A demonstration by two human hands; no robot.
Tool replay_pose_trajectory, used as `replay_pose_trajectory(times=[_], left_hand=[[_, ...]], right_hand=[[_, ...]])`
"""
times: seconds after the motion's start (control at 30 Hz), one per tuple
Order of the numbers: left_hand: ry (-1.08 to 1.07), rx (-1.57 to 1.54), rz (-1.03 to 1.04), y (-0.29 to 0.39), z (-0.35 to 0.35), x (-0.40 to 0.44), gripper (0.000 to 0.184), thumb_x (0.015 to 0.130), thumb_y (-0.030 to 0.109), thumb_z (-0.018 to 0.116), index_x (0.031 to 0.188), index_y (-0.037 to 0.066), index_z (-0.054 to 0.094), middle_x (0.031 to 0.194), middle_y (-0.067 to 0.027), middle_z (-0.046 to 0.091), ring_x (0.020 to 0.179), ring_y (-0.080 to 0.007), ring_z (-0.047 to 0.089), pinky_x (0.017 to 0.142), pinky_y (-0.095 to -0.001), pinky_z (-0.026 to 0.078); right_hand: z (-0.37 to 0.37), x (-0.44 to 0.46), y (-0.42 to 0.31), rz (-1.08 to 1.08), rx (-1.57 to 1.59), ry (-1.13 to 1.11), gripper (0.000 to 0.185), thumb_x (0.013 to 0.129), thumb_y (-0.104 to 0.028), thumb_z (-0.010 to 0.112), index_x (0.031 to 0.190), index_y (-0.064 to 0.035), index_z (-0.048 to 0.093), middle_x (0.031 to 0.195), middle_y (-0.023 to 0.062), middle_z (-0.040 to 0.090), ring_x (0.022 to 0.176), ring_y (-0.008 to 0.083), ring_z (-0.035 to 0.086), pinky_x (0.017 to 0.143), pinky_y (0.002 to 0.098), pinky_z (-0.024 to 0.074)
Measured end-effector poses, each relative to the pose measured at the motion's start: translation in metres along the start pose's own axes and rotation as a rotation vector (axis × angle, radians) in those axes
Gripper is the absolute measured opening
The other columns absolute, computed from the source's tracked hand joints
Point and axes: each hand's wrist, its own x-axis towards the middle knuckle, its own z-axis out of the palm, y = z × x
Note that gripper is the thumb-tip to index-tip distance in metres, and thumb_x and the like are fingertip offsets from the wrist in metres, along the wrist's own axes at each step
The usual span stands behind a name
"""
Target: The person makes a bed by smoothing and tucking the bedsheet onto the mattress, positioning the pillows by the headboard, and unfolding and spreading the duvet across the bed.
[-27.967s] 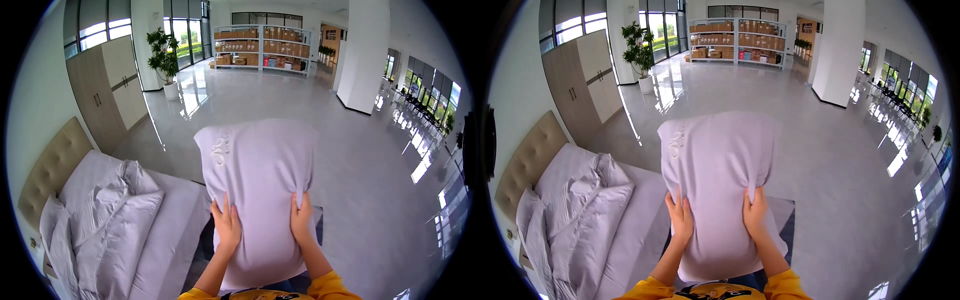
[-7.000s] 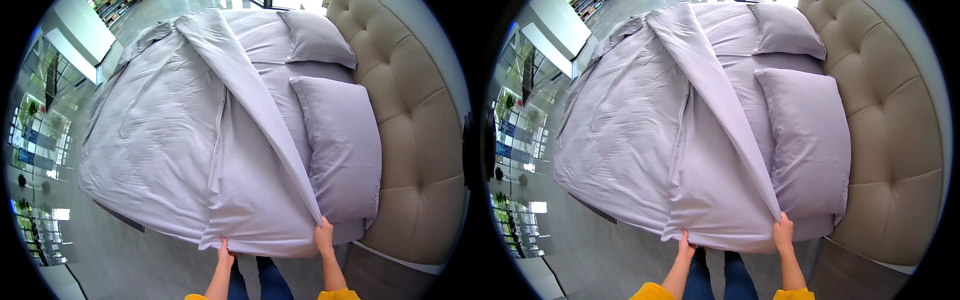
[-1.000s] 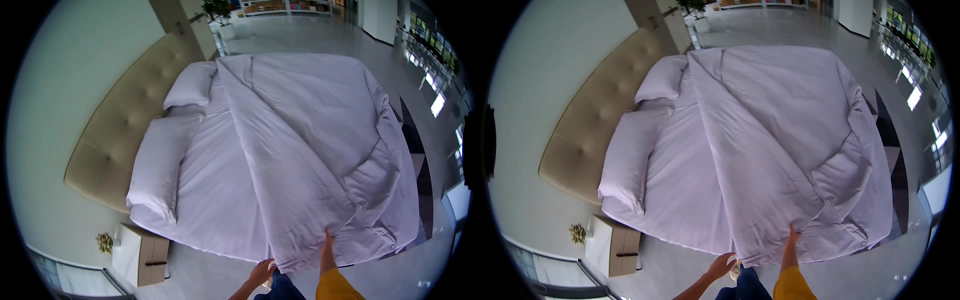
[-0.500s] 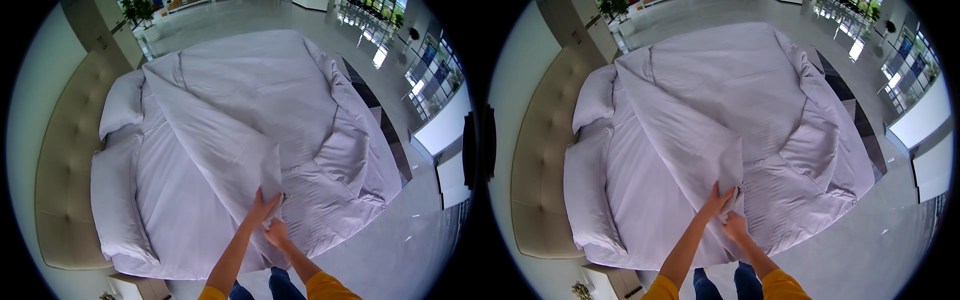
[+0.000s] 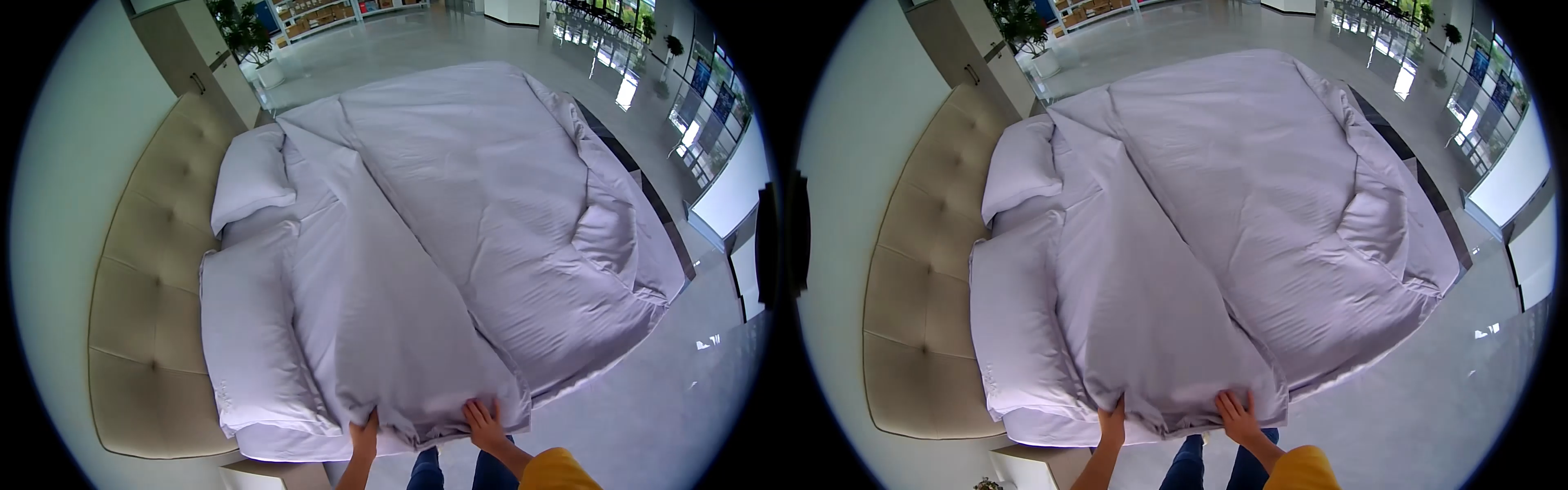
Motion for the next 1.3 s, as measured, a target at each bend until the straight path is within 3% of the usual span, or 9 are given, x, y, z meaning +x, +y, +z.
replay_pose_trajectory(times=[0.33,0.43,0.6,0.67,0.8,0.83,0.97,1.07,1.3], left_hand=[[0.149,0.036,-0.029,-0.141,-0.083,-0.069,0.019,0.07,0.011,0.061,0.081,-0.004,0.057,0.068,-0.0003,0.053,0.059,-0.0081,0.046,0.052,-0.0216,0.035],[0.125,-0.028,-0.423,-0.175,-0.104,-0.055,0.029,0.069,0.011,0.063,0.092,-0.003,0.054,0.084,-0.0064,0.056,0.075,-0.0134,0.052,0.068,-0.0255,0.041],[0.003,-0.511,-0.616,-0.219,-0.136,-0.046,0.03,0.077,0.024,0.053,0.1,0.006,0.049,0.092,-0.0044,0.052,0.087,-0.02,0.051,0.072,-0.0354,0.042],[0.188,-0.764,-0.732,-0.192,-0.129,-0.038,0.025,0.078,0.024,0.052,0.096,0.008,0.049,0.099,-0.0036,0.049,0.094,-0.0212,0.046,0.083,-0.0387,0.039],[0.086,-0.04,-0.431,-0.195,-0.11,-0.007,0.047,0.077,0.032,0.054,0.108,-0.002,0.046,0.105,-0.0095,0.051,0.095,-0.0206,0.048,0.08,-0.0292,0.038],[0.092,0.357,-0.382,-0.2,-0.11,-0.006,0.052,0.077,0.035,0.054,0.108,-0.007,0.046,0.103,-0.0128,0.053,0.091,-0.0198,0.051,0.077,-0.0261,0.039],[0.227,0.286,-0.208,-0.14,-0.082,-0.034,0.047,0.08,0.031,0.051,0.104,-0.009,0.048,0.098,-0.0146,0.055,0.09,-0.0195,0.051,0.077,-0.0282,0.038],[0.275,0.453,-0.213,-0.121,-0.09,-0.05,0.044,0.081,0.03,0.05,0.103,-0.008,0.049,0.095,-0.0146,0.056,0.087,-0.0181,0.051,0.075,-0.0278,0.038],[0.292,0.555,-0.147,-0.129,-0.123,-0.065,0.04,0.08,0.029,0.051,0.095,-0.008,0.053,0.081,-0.0124,0.059,0.075,-0.0176,0.054,0.067,-0.0303,0.041]], right_hand=[[0.014,-0.066,-0.006,-0.157,0.285,-0.402,0.024,0.057,-0.013,0.055,0.08,-0.0066,0.05,0.078,0.0056,0.048,0.079,0.0238,0.049,0.068,0.0351,0.0395],[0.034,-0.087,-0.018,-0.112,0.225,-0.554,0.018,0.064,-0.013,0.054,0.081,-0.0078,0.052,0.08,0.0079,0.051,0.085,0.0233,0.05,0.07,0.0332,0.042],[0.046,-0.122,-0.029,0.03,0.422,-0.953,0.02,0.069,-0.012,0.049,0.087,-0.0038,0.051,0.089,0.0155,0.054,0.089,0.0285,0.053,0.07,0.038,0.0437],[0.038,-0.137,-0.026,0.668,0.459,-0.669,0.027,0.072,-0.02,0.054,0.093,-0.0025,0.051,0.092,0.0176,0.054,0.089,0.0306,0.052,0.072,0.0365,0.0433],[0.085,-0.137,0.044,1.387,1.106,-0.194,0.088,0.06,-0.059,0.06,0.122,-0.0045,0.027,0.109,0.0123,0.048,0.103,0.0244,0.044,0.086,0.0332,0.0339],[0.075,-0.122,0.049,1.535,1.179,-0.102,0.089,0.061,-0.06,0.059,0.122,-0.0042,0.027,0.115,0.0118,0.042,0.108,0.0242,0.038,0.088,0.0372,0.0306],[0.089,-0.115,0.068,1.923,1.497,0.197,0.084,0.066,-0.057,0.056,0.124,-0.0048,0.027,0.126,0.0103,0.029,0.117,0.0234,0.024,0.091,0.0477,0.0218],[0.073,-0.1,0.059,1.757,1.542,0.315,0.069,0.07,-0.05,0.057,0.112,0.0027,0.042,0.107,0.0113,0.048,0.092,0.0206,0.047,0.076,0.0316,0.0387],[0.063,-0.128,0.019,1.722,0.784,0.431,0.055,0.077,-0.042,0.05,0.082,0.0134,0.053,0.076,0.0224,0.057,0.071,0.0255,0.055,0.062,0.0348,0.0418]])
